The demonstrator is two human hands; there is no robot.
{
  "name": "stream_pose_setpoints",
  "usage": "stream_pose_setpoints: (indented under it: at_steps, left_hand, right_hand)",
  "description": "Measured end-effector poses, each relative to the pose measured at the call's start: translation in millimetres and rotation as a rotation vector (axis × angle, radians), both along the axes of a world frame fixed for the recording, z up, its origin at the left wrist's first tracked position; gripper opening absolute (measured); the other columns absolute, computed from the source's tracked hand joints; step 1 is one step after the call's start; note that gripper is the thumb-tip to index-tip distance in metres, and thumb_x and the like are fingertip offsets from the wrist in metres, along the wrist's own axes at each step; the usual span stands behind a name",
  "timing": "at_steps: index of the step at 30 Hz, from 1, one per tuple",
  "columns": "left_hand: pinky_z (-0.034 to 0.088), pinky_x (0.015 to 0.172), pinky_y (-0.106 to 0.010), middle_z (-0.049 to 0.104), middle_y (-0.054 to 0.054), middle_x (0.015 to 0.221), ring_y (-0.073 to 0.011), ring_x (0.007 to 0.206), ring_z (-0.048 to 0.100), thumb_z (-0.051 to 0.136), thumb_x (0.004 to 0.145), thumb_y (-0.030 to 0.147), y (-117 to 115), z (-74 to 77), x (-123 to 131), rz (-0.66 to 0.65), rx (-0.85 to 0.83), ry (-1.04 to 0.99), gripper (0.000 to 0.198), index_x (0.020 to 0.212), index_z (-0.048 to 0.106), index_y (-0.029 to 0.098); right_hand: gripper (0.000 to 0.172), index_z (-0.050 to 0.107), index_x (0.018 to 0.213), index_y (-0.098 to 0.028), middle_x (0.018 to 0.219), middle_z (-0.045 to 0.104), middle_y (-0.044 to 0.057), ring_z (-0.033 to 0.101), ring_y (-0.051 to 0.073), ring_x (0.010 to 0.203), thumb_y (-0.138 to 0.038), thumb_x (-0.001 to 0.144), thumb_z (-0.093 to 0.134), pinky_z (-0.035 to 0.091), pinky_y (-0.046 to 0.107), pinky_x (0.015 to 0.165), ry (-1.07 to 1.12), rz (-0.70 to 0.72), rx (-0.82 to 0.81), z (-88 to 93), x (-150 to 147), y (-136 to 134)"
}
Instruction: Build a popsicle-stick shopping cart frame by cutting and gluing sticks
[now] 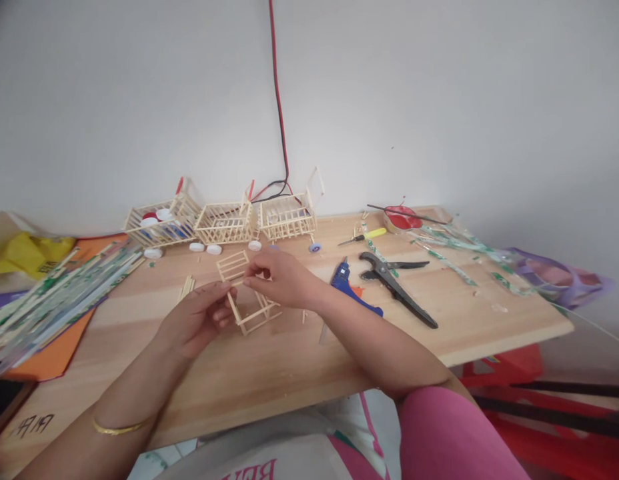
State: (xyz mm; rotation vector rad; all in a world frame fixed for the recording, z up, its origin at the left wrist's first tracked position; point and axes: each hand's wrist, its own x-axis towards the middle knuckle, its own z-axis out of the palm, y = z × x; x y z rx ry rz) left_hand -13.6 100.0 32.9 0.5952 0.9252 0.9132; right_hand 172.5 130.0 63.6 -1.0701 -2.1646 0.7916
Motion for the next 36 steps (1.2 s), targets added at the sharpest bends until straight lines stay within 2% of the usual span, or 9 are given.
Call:
stream_pose_setpoints:
  at_steps: [4, 7, 9, 11, 14, 18, 23, 30, 36]
  left_hand:
    - [0.034, 0.040, -0.018, 0.052, 0.003, 0.055, -0.0034, 0.040, 0.037, 0.069, 0.072, 0.040, -0.3, 0.2, -2.9, -0.010, 0.002, 0.045, 0.029, 0.073, 0.065, 0.011]
    - [0.032, 0.038, -0.020, 0.055, 0.001, 0.056, -0.0056, 0.038, 0.038, 0.061, 0.074, 0.052, 1.1, 5.6, -11.0, -0.029, 0.059, 0.240, 0.041, 0.071, 0.064, 0.012]
    - [0.029, 0.039, -0.022, 0.057, 0.000, 0.055, -0.0072, 0.038, 0.040, 0.059, 0.075, 0.054, 3.4, 11.5, -22.7, 0.027, 0.185, 0.489, 0.042, 0.069, 0.063, 0.013]
    - [0.029, 0.042, -0.022, 0.055, 0.001, 0.052, -0.0083, 0.041, 0.041, 0.057, 0.076, 0.052, 6.7, 17.3, -38.8, 0.197, 0.338, 0.807, 0.038, 0.070, 0.063, 0.015]
    - [0.035, 0.051, -0.023, 0.059, 0.001, 0.057, -0.0121, 0.051, 0.049, 0.059, 0.074, 0.043, 11.4, 20.7, -62.9, 0.394, 0.421, 1.252, 0.026, 0.074, 0.064, 0.017]
    - [0.037, 0.059, -0.026, 0.067, -0.003, 0.069, -0.0179, 0.066, 0.059, 0.054, 0.075, 0.038, 13.4, 12.2, -75.4, 0.134, 0.436, 1.528, 0.022, 0.072, 0.066, 0.020]
    - [0.035, 0.056, -0.029, 0.070, -0.009, 0.079, -0.0254, 0.075, 0.062, 0.049, 0.076, 0.035, 13.3, 3.4, -63.4, -0.157, 0.379, 1.793, 0.023, 0.075, 0.067, 0.021]
    - [0.041, 0.058, -0.032, 0.070, -0.016, 0.087, -0.0297, 0.080, 0.064, 0.041, 0.079, 0.023, 13.8, 0.8, -53.1, -0.199, 0.393, 1.996, 0.029, 0.083, 0.068, 0.016]
    - [0.042, 0.060, -0.034, 0.069, -0.018, 0.081, -0.0312, 0.080, 0.064, 0.043, 0.078, 0.023, 16.5, -2.3, -58.0, -0.160, 0.339, 1.985, 0.027, 0.077, 0.068, 0.015]
  right_hand:
    - [0.019, 0.057, 0.072, -0.015, 0.067, 0.049, -0.002, 0.044, 0.009, 0.063, -0.028, 0.085, 0.052, 0.034, 0.021, 0.060, 0.049, -0.058, -0.016, 6.1, 7.1, 1.7]
    - [0.027, 0.052, 0.067, -0.016, 0.063, 0.044, -0.003, 0.041, 0.009, 0.061, -0.032, 0.088, 0.046, 0.031, 0.021, 0.057, 0.005, -0.155, 0.022, 9.2, 20.2, 6.5]
    - [0.029, 0.051, 0.066, -0.016, 0.060, 0.042, -0.004, 0.039, 0.009, 0.057, -0.033, 0.088, 0.045, 0.028, 0.022, 0.054, -0.072, -0.239, 0.033, 8.3, 31.0, 11.0]
    - [0.027, 0.052, 0.066, -0.017, 0.058, 0.044, -0.004, 0.039, 0.009, 0.055, -0.033, 0.087, 0.046, 0.027, 0.022, 0.053, -0.177, -0.301, 0.038, 4.9, 40.9, 15.5]
    - [0.018, 0.057, 0.068, -0.017, 0.060, 0.053, -0.002, 0.044, 0.011, 0.057, -0.025, 0.081, 0.049, 0.028, 0.023, 0.054, -0.321, -0.289, 0.021, -1.5, 49.8, 20.1]
    - [0.013, 0.062, 0.076, -0.017, 0.071, 0.062, 0.002, 0.051, 0.013, 0.064, -0.013, 0.074, 0.049, 0.032, 0.022, 0.058, -0.451, -0.216, -0.003, -4.2, 49.0, 19.6]
    - [0.020, 0.064, 0.075, -0.017, 0.075, 0.066, 0.005, 0.055, 0.015, 0.068, -0.006, 0.066, 0.049, 0.034, 0.022, 0.059, -0.575, -0.129, -0.019, -5.7, 42.2, 17.2]
    - [0.014, 0.067, 0.077, -0.017, 0.072, 0.067, 0.003, 0.056, 0.014, 0.062, -0.017, 0.072, 0.054, 0.035, 0.022, 0.055, -0.482, -0.015, -0.167, -24.5, 36.6, 21.2]
    - [0.016, 0.066, 0.078, -0.017, 0.074, 0.066, 0.002, 0.055, 0.014, 0.065, -0.022, 0.078, 0.051, 0.036, 0.023, 0.058, -0.429, -0.012, -0.082, -23.9, 41.1, 25.5]
